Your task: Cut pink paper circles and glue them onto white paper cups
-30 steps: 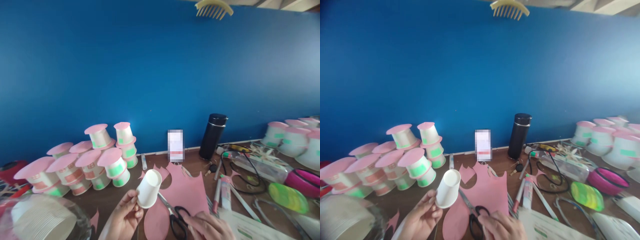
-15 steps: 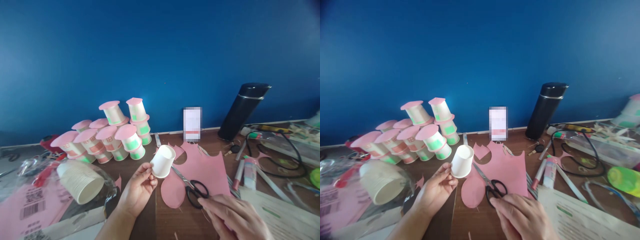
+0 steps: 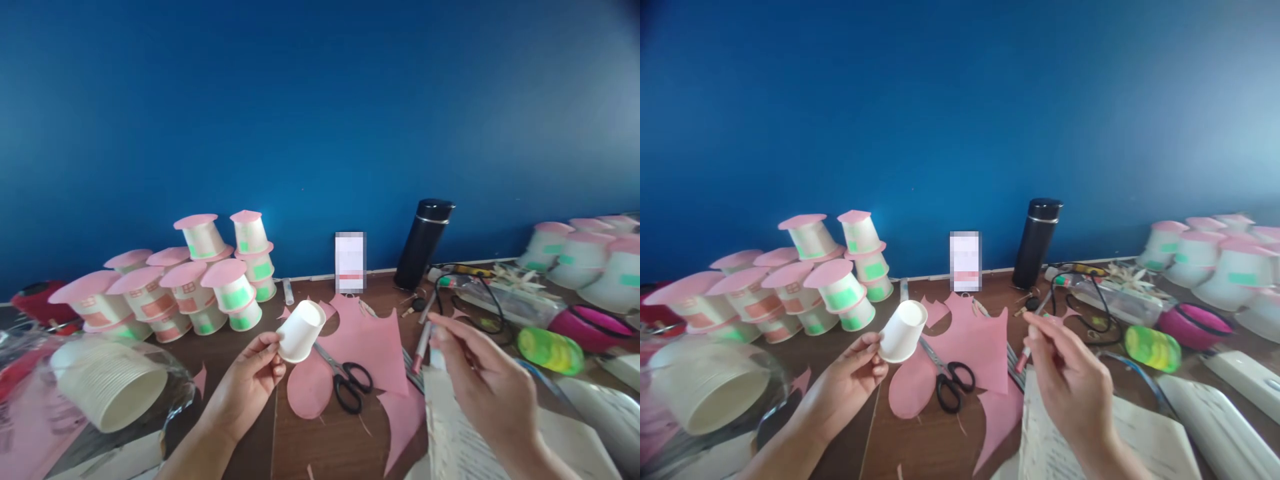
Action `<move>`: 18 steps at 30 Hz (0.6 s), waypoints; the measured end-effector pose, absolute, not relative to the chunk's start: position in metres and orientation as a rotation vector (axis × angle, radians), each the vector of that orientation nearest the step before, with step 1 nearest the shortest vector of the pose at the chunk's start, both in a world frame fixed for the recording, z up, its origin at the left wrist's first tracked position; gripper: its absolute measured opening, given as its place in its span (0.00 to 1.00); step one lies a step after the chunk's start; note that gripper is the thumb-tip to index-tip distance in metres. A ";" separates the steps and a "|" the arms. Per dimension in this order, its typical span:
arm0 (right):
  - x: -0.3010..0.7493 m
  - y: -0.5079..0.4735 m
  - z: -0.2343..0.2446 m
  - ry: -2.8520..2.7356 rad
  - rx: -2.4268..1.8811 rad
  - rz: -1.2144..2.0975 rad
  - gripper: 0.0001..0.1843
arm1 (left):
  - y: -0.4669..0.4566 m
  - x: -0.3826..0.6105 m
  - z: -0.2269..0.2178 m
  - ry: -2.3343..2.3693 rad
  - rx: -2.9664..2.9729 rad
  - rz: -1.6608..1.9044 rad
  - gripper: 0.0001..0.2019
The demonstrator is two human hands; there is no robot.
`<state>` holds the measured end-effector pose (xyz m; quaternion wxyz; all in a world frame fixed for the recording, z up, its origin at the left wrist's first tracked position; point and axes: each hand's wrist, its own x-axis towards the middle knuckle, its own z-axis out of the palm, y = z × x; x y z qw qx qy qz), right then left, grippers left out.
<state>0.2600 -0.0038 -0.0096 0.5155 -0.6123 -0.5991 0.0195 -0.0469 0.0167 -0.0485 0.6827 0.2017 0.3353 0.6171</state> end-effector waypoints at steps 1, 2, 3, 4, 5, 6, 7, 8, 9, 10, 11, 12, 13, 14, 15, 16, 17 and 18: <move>0.268 -0.001 -0.005 -1.359 -1.534 0.011 0.15 | 0.017 -0.046 -0.049 0.753 0.459 1.380 0.08; 0.275 0.002 -0.001 -1.301 -1.601 -0.019 0.17 | 0.017 -0.046 -0.049 0.755 0.467 1.374 0.08; 0.282 0.005 0.002 -1.283 -1.672 -0.032 0.18 | 0.017 -0.047 -0.050 0.755 0.477 1.372 0.08; 0.289 0.008 0.005 -1.292 -1.759 -0.043 0.18 | 0.017 -0.047 -0.051 0.755 0.490 1.367 0.08; 0.296 0.011 0.007 -1.334 -1.880 -0.047 0.19 | 0.017 -0.048 -0.051 0.757 0.504 1.360 0.08; 0.302 0.013 0.007 -1.384 -2.028 -0.042 0.19 | 0.017 -0.048 -0.052 0.757 0.520 1.350 0.08; 0.308 0.016 0.008 -1.410 -2.112 -0.031 0.19 | 0.017 -0.049 -0.053 0.761 0.532 1.340 0.08; 0.313 0.018 0.007 -1.440 -2.178 -0.015 0.19 | 0.018 -0.049 -0.053 0.763 0.543 1.333 0.08; 0.317 0.020 0.005 -1.465 -2.224 0.003 0.20 | 0.018 -0.049 -0.053 0.766 0.552 1.327 0.08; 0.320 0.021 0.003 -1.487 -2.248 0.022 0.22 | 0.018 -0.048 -0.054 0.766 0.559 1.328 0.08; 0.321 0.023 0.001 -1.513 -2.274 0.043 0.24 | 0.019 -0.048 -0.054 0.766 0.565 1.331 0.08; 0.322 0.024 -0.002 -1.537 -2.300 0.063 0.25 | 0.019 -0.047 -0.053 0.765 0.566 1.335 0.09; 0.322 0.025 -0.005 -1.557 -2.323 0.082 0.27 | 0.020 -0.047 -0.053 0.764 0.567 1.339 0.09; 0.321 0.026 -0.008 -1.573 -2.345 0.098 0.28 | 0.020 -0.046 -0.053 0.766 0.566 1.341 0.09; 0.320 0.027 -0.011 -1.585 -2.365 0.114 0.28 | 0.020 -0.046 -0.052 0.769 0.564 1.343 0.10; 0.318 0.028 -0.013 -1.595 -2.383 0.126 0.29 | 0.020 -0.046 -0.052 0.772 0.563 1.344 0.10; 0.317 0.029 -0.015 -1.600 -2.397 0.134 0.30 | 0.020 -0.046 -0.052 0.775 0.564 1.344 0.10; 0.316 0.030 -0.017 -1.603 -2.408 0.138 0.30 | 0.020 -0.046 -0.052 0.777 0.565 1.347 0.10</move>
